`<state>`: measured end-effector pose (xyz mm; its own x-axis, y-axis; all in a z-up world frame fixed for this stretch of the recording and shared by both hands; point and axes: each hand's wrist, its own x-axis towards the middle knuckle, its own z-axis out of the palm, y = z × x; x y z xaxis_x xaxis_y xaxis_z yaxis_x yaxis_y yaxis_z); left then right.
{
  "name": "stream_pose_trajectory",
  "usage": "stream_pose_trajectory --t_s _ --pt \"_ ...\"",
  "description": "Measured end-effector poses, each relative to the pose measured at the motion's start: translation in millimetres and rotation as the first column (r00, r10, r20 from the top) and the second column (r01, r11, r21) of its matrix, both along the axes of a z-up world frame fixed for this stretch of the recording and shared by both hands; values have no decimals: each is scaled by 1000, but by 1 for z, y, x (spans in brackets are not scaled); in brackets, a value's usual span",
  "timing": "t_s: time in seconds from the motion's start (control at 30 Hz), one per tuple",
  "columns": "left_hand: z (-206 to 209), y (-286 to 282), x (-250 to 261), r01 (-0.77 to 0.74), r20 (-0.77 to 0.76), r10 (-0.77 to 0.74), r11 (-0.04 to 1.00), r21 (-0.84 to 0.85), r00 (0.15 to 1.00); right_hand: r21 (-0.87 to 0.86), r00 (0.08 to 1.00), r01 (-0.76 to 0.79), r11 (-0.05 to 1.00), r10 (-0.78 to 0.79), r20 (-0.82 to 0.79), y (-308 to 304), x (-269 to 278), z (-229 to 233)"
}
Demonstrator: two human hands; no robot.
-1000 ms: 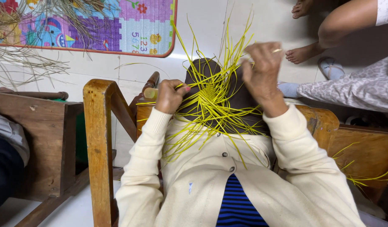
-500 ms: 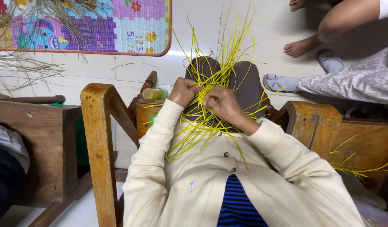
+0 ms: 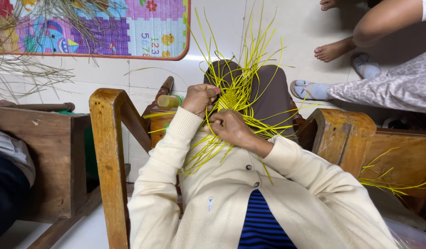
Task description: Weaving yellow fibers together to form a circular base for a craft project
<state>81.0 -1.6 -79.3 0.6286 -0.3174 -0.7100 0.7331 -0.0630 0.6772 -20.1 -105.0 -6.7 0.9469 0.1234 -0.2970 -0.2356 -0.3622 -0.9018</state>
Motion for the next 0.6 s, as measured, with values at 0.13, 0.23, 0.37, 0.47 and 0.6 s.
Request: stream_pose_trajectory --t_s 0.13,0.23,0.37,0.47,0.6 --pt "6 -4 -3 -23 -13 22 999 -38 1000 214 996 -36 976 52 -70 11 -25 -66" --pt "11 -2 -1 -52 -4 52 998 -42 999 460 986 60 886 20 -167 -1 -33 -36" --pt "11 4 6 -135 24 136 989 -66 990 405 989 -79 911 124 -85 -45 -55 -1" --pt "12 8 6 -131 87 134 991 -38 987 381 984 -179 907 165 69 -81 -73 47" --pt "-18 13 5 190 438 -193 980 51 878 170 971 -27 985 -15 240 -148 -130 117"
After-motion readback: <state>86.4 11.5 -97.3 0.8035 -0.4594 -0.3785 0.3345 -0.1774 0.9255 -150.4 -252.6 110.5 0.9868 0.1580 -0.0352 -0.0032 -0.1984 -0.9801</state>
